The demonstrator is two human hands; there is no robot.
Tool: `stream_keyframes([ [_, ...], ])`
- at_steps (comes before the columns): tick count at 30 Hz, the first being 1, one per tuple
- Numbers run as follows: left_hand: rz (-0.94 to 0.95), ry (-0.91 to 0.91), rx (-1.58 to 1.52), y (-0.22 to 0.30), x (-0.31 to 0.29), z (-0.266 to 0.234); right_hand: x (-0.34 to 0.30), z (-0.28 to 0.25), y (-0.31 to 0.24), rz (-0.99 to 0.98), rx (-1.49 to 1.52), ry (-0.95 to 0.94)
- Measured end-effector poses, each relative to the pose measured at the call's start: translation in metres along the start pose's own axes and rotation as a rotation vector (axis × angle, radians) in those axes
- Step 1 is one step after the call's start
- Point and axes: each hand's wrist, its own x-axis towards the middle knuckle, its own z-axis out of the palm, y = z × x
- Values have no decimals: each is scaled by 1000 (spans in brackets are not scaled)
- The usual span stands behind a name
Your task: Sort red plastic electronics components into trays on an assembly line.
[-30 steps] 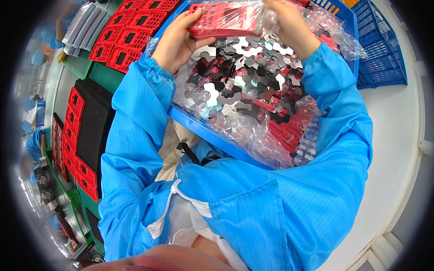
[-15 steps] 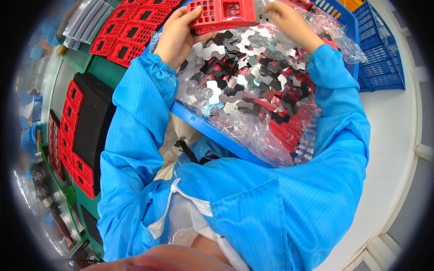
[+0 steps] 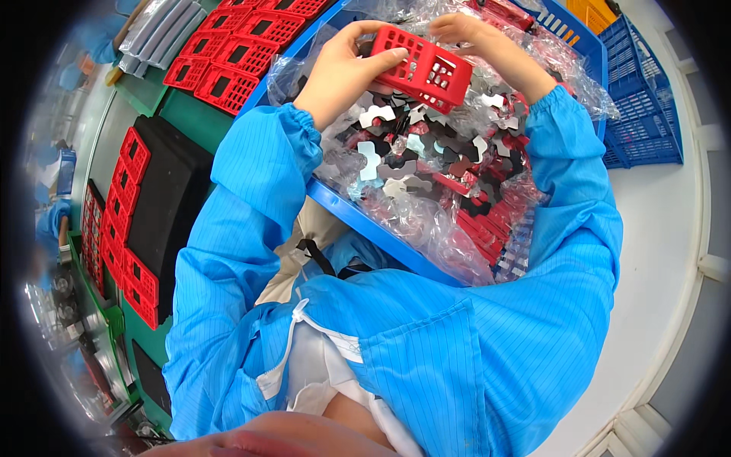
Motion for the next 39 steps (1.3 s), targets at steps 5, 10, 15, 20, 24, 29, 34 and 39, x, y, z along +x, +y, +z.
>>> stream_keyframes([
  [5, -105, -83, -570, 3, 5, -6, -4, 13, -10, 140, -49, -482],
  [10, -205, 52, -252, -6, 3, -8, -15, 14, -5, 44, -40, -348],
  [15, -26, 416, -43, -12, 11, -22, -18, 6, -9, 78, -142, -422],
  [20, 23, 91, 522, -19, 7, -12, -16, 4, -12, 122, -58, -119],
  [24, -72, -158, -6, 1, 4, -2, -16, 51, -25, 28, 263, -35],
  [29, -212, -184, -350, 10, -6, -18, 0, 51, -28, -142, -52, -5],
  [34, -134, 110, -569, 19, -27, -4, -27, 34, -62, 135, 825, 149],
  [39, 392, 505, 292, 87, -176, -72, -46, 55, -108, -293, 118, -84],
])
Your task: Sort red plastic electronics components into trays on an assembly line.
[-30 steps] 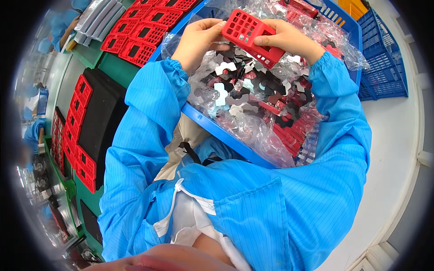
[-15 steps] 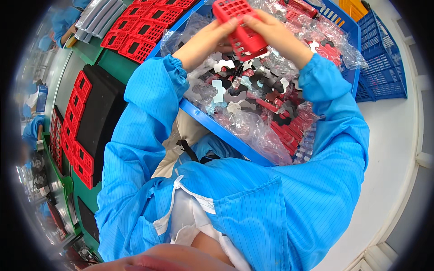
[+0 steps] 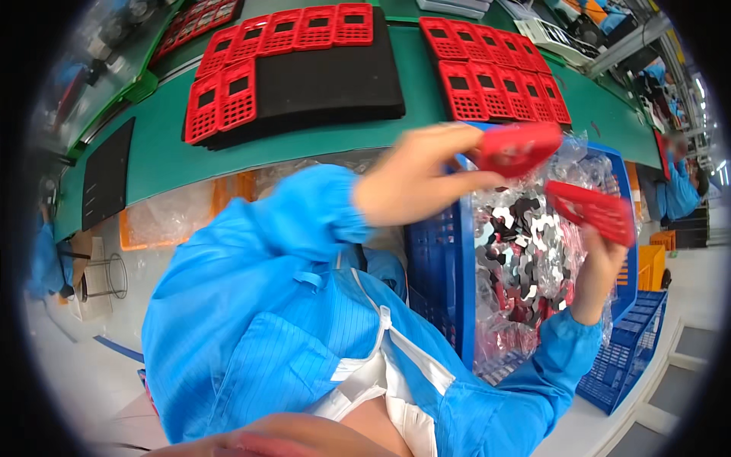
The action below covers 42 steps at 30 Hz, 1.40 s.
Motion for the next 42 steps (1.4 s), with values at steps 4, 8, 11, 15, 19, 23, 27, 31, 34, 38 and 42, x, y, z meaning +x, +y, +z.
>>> stream_keyframes([
  [4, 317, -131, 821, 21, -31, -134, 47, 134, -47, -537, -516, -412],
  [8, 62, -155, 925, 12, -29, -215, 86, 227, -40, -823, -570, -390],
  [11, -500, -19, 554, 12, -26, -242, 95, 268, -32, -793, -512, -400],
  [15, -735, 47, 323, -14, -25, -271, 96, 288, -22, -811, -508, -487],
  [19, -649, -40, 628, -44, -13, -275, 90, 286, -22, -685, -581, -665],
  [23, -556, -182, 781, -39, -4, -255, 82, 285, -18, -561, -569, -737],
  [27, -499, -87, 844, -29, -11, -241, 77, 283, -15, -600, -646, -702],
  [31, -485, -345, 1078, -15, -34, -226, 80, 277, -6, -546, -568, -700],
  [34, -41, -375, 1468, -2, -62, -222, 73, 275, -7, -568, -536, -681],
  [38, -34, -588, 1435, -10, -66, -227, 70, 291, -5, -750, -498, -638],
  [42, 74, -489, 1155, -14, -67, -226, 70, 310, -39, -641, -617, -747],
])
